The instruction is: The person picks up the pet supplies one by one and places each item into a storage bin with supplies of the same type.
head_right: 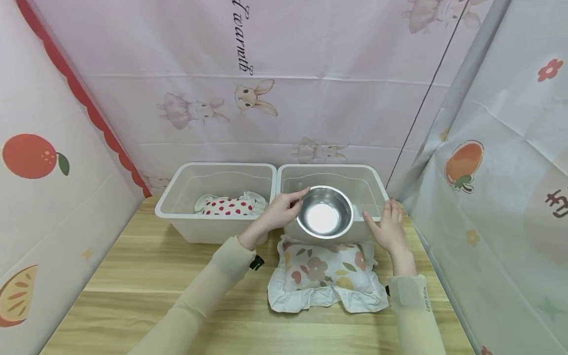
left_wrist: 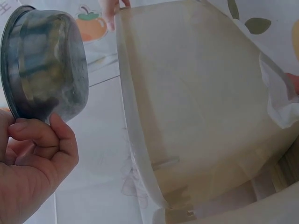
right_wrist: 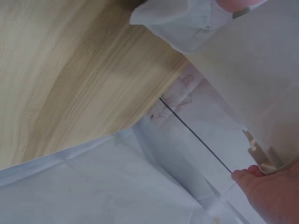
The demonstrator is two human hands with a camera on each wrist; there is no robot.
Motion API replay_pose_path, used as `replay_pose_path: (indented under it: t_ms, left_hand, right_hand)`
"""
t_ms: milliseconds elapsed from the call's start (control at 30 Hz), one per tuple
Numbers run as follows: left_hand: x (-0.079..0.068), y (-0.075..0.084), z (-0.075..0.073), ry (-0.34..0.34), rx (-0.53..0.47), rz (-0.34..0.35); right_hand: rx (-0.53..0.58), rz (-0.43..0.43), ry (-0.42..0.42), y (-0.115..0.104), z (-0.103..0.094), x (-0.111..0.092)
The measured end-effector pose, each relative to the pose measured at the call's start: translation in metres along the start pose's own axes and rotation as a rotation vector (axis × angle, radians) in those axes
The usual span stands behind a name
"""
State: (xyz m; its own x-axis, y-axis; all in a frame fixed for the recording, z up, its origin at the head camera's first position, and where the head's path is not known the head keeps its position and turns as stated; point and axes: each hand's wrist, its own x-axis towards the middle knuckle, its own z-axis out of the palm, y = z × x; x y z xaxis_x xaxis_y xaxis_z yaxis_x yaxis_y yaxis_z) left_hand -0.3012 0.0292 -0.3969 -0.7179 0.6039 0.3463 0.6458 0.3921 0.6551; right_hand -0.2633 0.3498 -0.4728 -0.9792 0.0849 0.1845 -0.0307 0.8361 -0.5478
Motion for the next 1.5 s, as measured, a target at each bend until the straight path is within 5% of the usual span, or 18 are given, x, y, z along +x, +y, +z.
replay_pose_path:
  t_ms: [800, 1500]
  left_hand:
    - [0.033, -0.004, -0.003, -0.048, 0.015, 0.024]
    - [0.044, -0.013, -0.001, -0.076, -0.075, -0.055]
  right_hand:
    - [-0.066, -0.003, 0.021, -0.002, 0.000, 0.002]
    - [-0.065, -0.001, 0.027, -0.002, 0.001, 0.001]
